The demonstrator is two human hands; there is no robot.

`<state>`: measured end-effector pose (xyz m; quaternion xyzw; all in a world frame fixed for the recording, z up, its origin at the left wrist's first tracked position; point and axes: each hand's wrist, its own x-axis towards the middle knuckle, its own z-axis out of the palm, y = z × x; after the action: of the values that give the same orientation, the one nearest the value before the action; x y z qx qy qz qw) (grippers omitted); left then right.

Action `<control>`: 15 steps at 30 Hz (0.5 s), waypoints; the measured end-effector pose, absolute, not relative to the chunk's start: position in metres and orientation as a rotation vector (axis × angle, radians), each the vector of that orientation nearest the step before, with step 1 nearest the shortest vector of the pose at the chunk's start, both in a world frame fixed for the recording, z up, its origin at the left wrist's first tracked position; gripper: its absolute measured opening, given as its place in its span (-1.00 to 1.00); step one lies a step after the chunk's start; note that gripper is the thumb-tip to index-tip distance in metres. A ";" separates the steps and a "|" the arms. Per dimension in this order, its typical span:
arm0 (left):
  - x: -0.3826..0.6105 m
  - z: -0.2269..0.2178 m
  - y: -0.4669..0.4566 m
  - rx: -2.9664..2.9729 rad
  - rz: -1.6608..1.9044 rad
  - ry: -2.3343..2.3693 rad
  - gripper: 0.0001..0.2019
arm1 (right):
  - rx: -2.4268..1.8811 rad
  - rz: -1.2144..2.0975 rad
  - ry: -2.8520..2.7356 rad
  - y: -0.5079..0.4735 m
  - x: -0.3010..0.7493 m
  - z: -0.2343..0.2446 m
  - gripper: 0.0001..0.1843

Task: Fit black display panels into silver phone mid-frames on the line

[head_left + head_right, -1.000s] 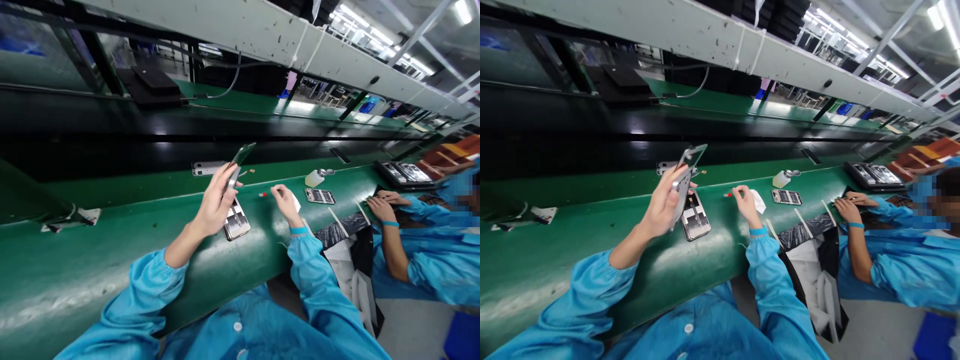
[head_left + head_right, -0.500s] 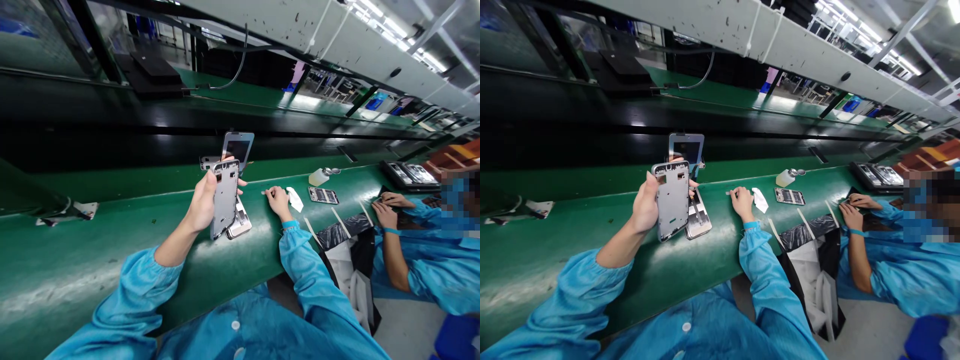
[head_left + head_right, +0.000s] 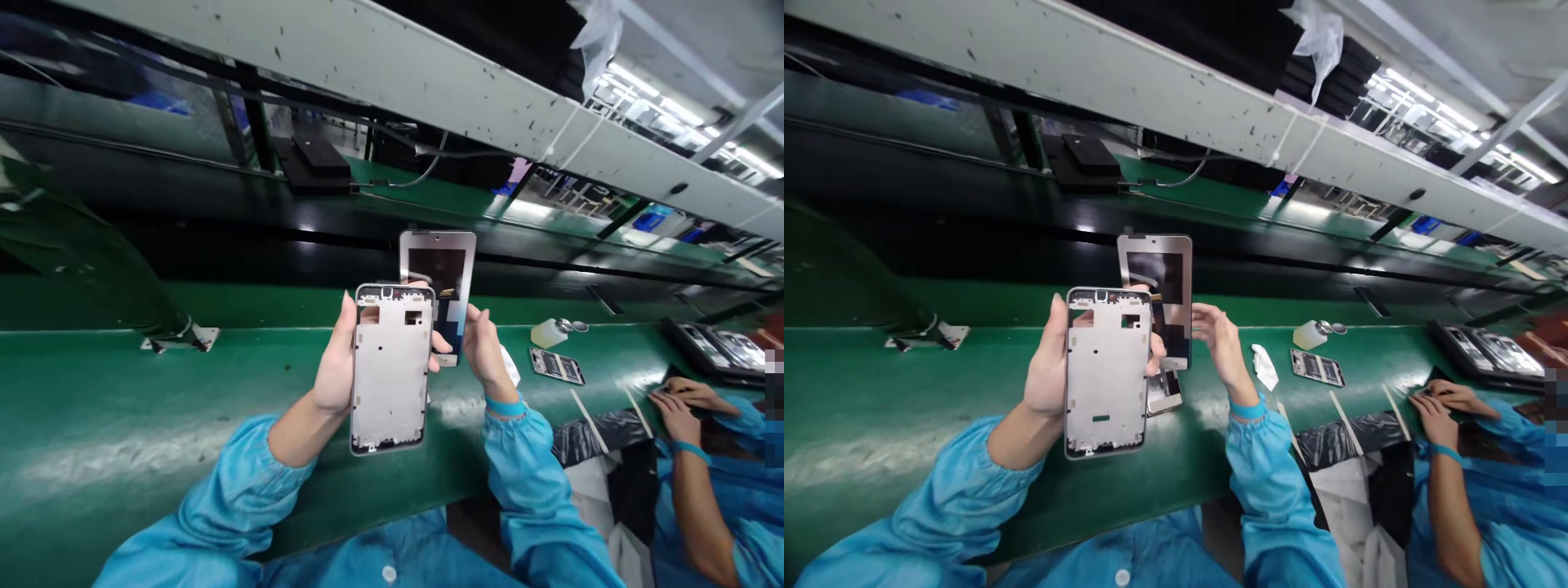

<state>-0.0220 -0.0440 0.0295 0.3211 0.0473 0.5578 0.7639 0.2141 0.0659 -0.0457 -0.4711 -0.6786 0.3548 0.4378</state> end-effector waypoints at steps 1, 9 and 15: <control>-0.022 0.030 -0.047 0.715 1.224 0.104 -0.22 | -1.001 1.067 -1.670 0.054 0.205 -0.033 -0.06; -0.025 0.031 -0.051 0.835 1.390 0.229 -0.05 | -0.618 1.526 -1.403 0.014 0.147 0.008 -0.40; -0.034 0.046 -0.055 0.835 1.400 0.297 0.05 | -0.592 1.118 -1.846 0.033 0.169 0.009 -0.15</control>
<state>-0.0339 -0.0550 0.0463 0.3713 0.1319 0.6226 0.6761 0.1693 0.0331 0.0086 -0.2378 -0.7423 0.4493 0.4366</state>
